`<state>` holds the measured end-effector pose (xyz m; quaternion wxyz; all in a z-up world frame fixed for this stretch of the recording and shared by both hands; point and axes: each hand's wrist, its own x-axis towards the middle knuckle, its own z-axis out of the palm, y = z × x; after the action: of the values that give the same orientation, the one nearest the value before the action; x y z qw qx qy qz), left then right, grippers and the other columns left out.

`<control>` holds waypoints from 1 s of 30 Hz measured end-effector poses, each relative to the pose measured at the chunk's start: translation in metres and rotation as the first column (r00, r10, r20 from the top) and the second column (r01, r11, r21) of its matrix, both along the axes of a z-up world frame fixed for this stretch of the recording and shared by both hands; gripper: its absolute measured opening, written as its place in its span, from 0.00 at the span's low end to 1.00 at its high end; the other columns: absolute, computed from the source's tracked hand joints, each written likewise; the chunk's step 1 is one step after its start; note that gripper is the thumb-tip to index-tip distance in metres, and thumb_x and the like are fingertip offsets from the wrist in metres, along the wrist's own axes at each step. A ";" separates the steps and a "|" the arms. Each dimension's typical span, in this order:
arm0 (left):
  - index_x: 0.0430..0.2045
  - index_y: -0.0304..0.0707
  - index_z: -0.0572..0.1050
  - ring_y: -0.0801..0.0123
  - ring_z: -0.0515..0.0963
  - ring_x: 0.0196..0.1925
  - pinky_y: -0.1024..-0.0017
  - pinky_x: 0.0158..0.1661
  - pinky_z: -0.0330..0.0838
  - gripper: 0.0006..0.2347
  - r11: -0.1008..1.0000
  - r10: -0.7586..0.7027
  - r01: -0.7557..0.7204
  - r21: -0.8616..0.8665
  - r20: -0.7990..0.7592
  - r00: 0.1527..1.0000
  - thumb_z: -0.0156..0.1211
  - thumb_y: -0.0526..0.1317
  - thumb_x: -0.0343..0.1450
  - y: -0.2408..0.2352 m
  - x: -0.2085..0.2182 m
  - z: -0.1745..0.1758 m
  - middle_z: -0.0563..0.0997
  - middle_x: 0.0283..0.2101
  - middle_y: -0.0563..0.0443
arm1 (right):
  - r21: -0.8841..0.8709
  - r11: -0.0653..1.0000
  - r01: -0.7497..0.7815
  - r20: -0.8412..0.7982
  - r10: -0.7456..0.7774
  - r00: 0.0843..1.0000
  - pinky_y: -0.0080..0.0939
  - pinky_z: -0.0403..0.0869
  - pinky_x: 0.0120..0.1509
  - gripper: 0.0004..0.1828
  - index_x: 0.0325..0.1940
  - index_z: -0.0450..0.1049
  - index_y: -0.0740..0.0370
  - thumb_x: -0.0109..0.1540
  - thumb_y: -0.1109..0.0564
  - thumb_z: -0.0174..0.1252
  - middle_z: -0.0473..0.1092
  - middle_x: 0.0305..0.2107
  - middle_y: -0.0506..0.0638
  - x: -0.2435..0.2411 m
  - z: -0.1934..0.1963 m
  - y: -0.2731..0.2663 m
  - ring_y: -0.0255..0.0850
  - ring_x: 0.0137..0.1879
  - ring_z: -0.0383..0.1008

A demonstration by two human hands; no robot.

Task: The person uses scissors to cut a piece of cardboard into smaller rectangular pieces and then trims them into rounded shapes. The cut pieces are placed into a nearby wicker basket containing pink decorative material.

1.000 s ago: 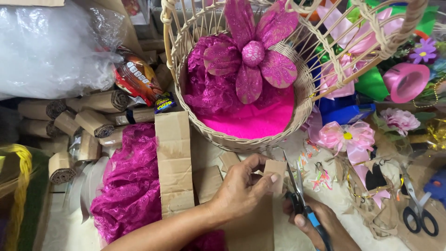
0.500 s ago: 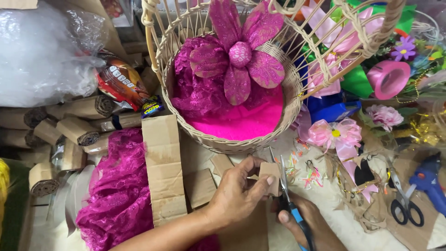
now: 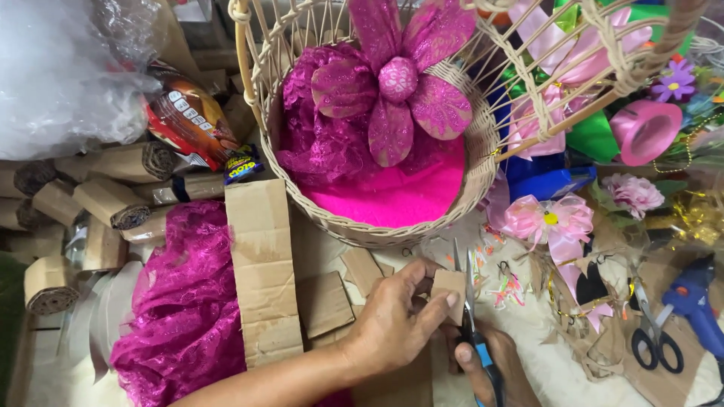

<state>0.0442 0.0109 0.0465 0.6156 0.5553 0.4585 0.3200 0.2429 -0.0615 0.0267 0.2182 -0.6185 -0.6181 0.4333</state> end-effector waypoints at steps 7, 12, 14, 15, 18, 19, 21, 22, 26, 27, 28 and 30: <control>0.32 0.43 0.71 0.71 0.64 0.21 0.67 0.26 0.63 0.08 0.999 -0.023 0.024 0.034 -0.029 0.999 0.58 0.46 0.73 0.004 0.000 -0.006 0.65 0.21 0.59 | -0.043 0.993 0.110 -0.124 -0.115 0.986 0.37 0.73 0.22 0.37 0.35 0.84 0.63 0.58 0.28 0.47 0.71 0.10 0.48 0.001 -0.014 -0.005 0.38 0.16 0.76; 0.25 0.43 0.66 0.69 0.63 0.21 0.65 0.26 0.59 0.11 0.996 -0.074 0.076 0.037 -0.062 0.995 0.59 0.45 0.74 0.006 -0.002 -0.007 0.62 0.20 0.57 | -0.174 0.969 0.175 -0.094 -0.193 0.977 0.36 0.71 0.16 0.40 0.43 0.87 0.68 0.53 0.29 0.52 0.70 0.07 0.50 0.017 -0.022 -0.008 0.40 0.12 0.75; 0.22 0.43 0.63 0.65 0.63 0.21 0.64 0.26 0.60 0.14 0.994 -0.103 0.107 0.030 -0.121 0.987 0.58 0.46 0.74 0.008 -0.003 -0.005 0.64 0.18 0.54 | -0.186 0.978 0.090 -0.085 -0.107 0.991 0.36 0.76 0.21 0.46 0.42 0.85 0.64 0.52 0.21 0.47 0.74 0.19 0.47 0.020 -0.018 -0.005 0.39 0.17 0.81; 0.22 0.43 0.63 0.65 0.63 0.21 0.64 0.26 0.60 0.14 0.994 -0.104 0.109 0.030 -0.121 0.987 0.58 0.46 0.74 0.008 -0.003 -0.003 0.64 0.18 0.54 | -0.185 0.978 0.092 -0.084 -0.109 0.991 0.36 0.76 0.21 0.46 0.42 0.85 0.64 0.52 0.21 0.47 0.74 0.19 0.47 0.016 -0.013 -0.003 0.39 0.17 0.81; 0.30 0.44 0.68 0.71 0.64 0.19 0.67 0.24 0.60 0.09 0.985 -0.169 0.167 -0.036 -0.097 0.981 0.58 0.46 0.74 0.008 -0.003 0.003 0.64 0.17 0.57 | -0.145 0.989 -0.029 -0.210 -0.002 0.978 0.35 0.74 0.26 0.48 0.38 0.78 0.63 0.55 0.15 0.40 0.72 0.17 0.49 0.011 -0.011 -0.001 0.37 0.23 0.76; 0.27 0.44 0.67 0.69 0.63 0.19 0.66 0.25 0.60 0.11 0.986 -0.167 0.166 -0.013 -0.119 0.979 0.59 0.46 0.74 0.009 -0.004 0.003 0.63 0.16 0.56 | -0.142 0.990 0.016 -0.188 -0.043 0.981 0.36 0.74 0.24 0.51 0.38 0.81 0.63 0.52 0.14 0.41 0.73 0.14 0.50 0.015 -0.019 -0.003 0.38 0.20 0.77; 0.25 0.43 0.65 0.66 0.62 0.19 0.65 0.25 0.59 0.13 0.987 -0.159 0.162 0.012 -0.141 0.977 0.59 0.46 0.75 0.010 -0.006 0.007 0.63 0.15 0.55 | -0.136 0.989 0.057 -0.165 -0.080 0.983 0.36 0.73 0.21 0.54 0.38 0.84 0.64 0.50 0.12 0.41 0.74 0.10 0.51 0.017 -0.022 -0.004 0.40 0.17 0.78; 0.25 0.44 0.65 0.71 0.65 0.18 0.68 0.25 0.61 0.11 0.983 -0.182 0.182 -0.016 -0.094 0.979 0.58 0.44 0.75 0.012 -0.007 0.010 0.72 0.16 0.56 | -0.121 0.991 0.055 -0.181 -0.076 0.981 0.36 0.75 0.21 0.47 0.34 0.80 0.63 0.52 0.16 0.45 0.72 0.13 0.50 0.017 -0.015 -0.003 0.38 0.18 0.76; 0.27 0.42 0.67 0.74 0.85 0.24 0.76 0.27 0.72 0.06 0.976 -0.208 0.211 -0.047 0.057 0.976 0.56 0.38 0.74 0.016 -0.012 0.027 0.83 0.21 0.53 | -0.064 0.998 -0.017 -0.134 0.008 0.991 0.36 0.73 0.26 0.39 0.23 0.74 0.60 0.57 0.20 0.46 0.72 0.12 0.49 0.022 0.000 0.003 0.38 0.19 0.76; 0.27 0.42 0.67 0.74 0.85 0.24 0.76 0.27 0.72 0.06 0.976 -0.209 0.212 -0.045 0.057 0.976 0.56 0.38 0.74 0.019 -0.012 0.032 0.83 0.21 0.53 | -0.062 0.998 -0.016 -0.134 0.007 0.991 0.36 0.73 0.26 0.39 0.23 0.74 0.60 0.57 0.20 0.46 0.72 0.12 0.49 0.022 0.005 0.006 0.38 0.19 0.76; 0.27 0.42 0.68 0.74 0.83 0.24 0.74 0.28 0.73 0.06 0.972 -0.235 0.235 -0.015 0.016 0.972 0.56 0.38 0.74 0.022 -0.012 0.037 0.83 0.22 0.54 | -0.013 0.999 -0.051 -0.165 0.048 0.985 0.36 0.68 0.30 0.40 0.25 0.72 0.59 0.58 0.19 0.45 0.70 0.16 0.47 0.020 0.009 0.008 0.37 0.24 0.72; 0.26 0.43 0.69 0.74 0.82 0.24 0.73 0.29 0.74 0.06 0.967 -0.252 0.253 0.022 -0.028 0.967 0.55 0.39 0.73 0.027 -0.010 0.041 0.84 0.24 0.56 | 0.044 0.995 -0.092 -0.194 0.099 0.976 0.36 0.64 0.34 0.41 0.26 0.70 0.58 0.60 0.17 0.43 0.67 0.21 0.45 0.012 0.018 0.002 0.36 0.29 0.67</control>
<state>0.0343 0.0379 0.0876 0.6383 0.6210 0.3877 0.2380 0.2548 -0.0598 0.0446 0.2677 -0.5388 -0.6301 0.4910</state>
